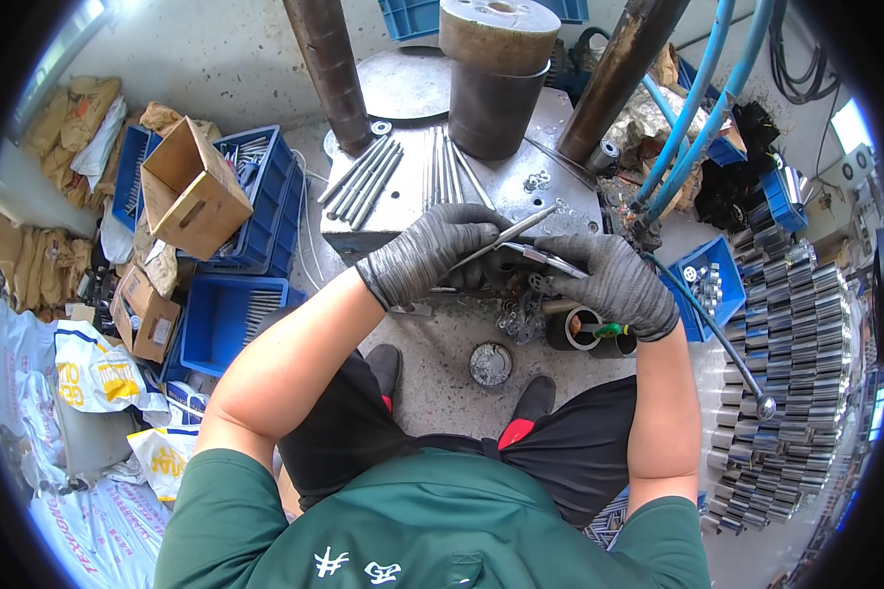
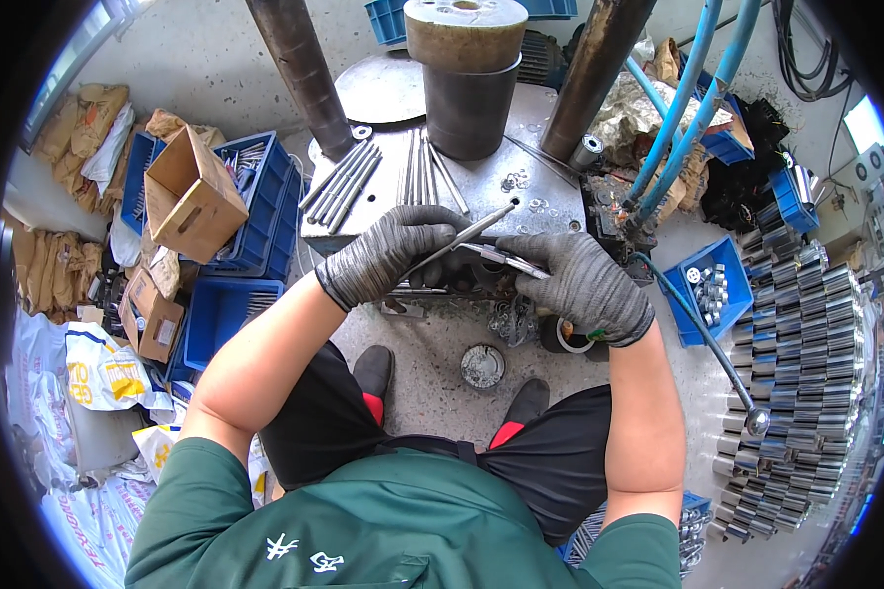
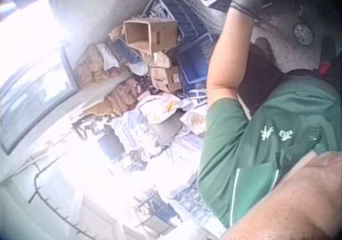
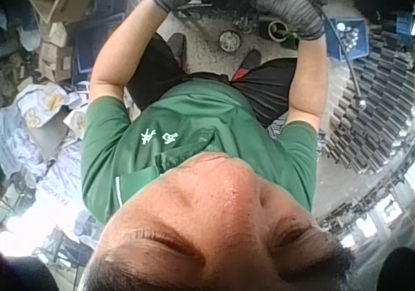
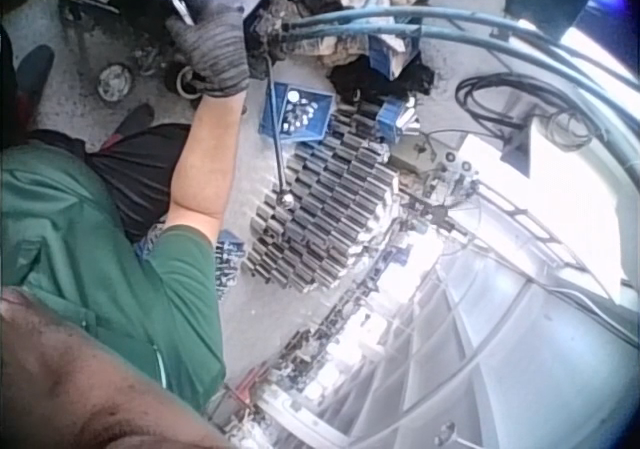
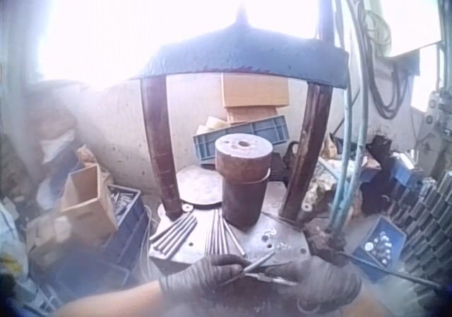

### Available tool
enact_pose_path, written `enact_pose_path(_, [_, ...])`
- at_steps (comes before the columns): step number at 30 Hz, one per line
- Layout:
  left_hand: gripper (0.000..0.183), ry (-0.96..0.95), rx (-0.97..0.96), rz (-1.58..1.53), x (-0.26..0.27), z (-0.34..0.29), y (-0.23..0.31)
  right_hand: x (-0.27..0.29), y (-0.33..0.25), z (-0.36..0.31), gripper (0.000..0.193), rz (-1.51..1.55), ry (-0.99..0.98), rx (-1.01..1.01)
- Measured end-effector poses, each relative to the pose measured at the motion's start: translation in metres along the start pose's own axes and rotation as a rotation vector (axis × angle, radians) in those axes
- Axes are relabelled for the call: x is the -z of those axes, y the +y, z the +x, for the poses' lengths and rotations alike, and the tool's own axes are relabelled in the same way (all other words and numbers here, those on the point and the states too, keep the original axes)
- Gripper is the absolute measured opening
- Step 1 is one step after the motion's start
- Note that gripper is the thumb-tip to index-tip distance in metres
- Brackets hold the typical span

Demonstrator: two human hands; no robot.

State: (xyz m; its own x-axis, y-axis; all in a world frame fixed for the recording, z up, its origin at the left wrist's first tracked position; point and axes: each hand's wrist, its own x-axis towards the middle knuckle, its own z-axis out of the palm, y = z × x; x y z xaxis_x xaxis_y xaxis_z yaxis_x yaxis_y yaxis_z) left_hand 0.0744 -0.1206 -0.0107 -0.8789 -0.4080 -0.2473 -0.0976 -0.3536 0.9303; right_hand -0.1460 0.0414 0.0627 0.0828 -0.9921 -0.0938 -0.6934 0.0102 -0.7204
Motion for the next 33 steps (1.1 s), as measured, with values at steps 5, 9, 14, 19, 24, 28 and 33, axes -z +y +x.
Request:
enact_pose_path(5, [0.036,-0.05,0.024,-0.126,-0.002,-0.002,0.003,0.0,0.012,-0.002,0.05,-0.004,0.021,0.062])
enact_pose_path(9, [0.041,-0.097,0.041,-0.197,-0.004,-0.006,0.005,0.005,0.009,-0.003,0.051,0.036,-0.027,-0.015])
enact_pose_path(14, [0.043,-0.105,0.05,-0.21,-0.005,-0.007,0.01,0.001,0.015,-0.004,0.052,0.024,0.076,0.077])
enact_pose_path(19, [0.049,-0.158,0.086,-0.424,0.006,0.003,0.001,-0.018,0.029,0.001,0.049,0.166,0.085,0.078])
enact_pose_path(24, [0.05,-0.15,0.072,-0.341,0.006,-0.001,0.01,-0.01,0.023,-0.001,0.062,0.88,-0.285,-0.258])
enact_pose_path(28, [0.047,-0.003,-0.009,-0.076,0.008,-0.005,0.013,-0.018,0.029,0.001,0.057,0.78,-0.106,-0.188])
enact_pose_path(33, [0.036,0.427,-0.117,0.429,0.035,0.004,0.011,-0.013,0.03,0.0,0.056,0.816,0.043,-0.237])
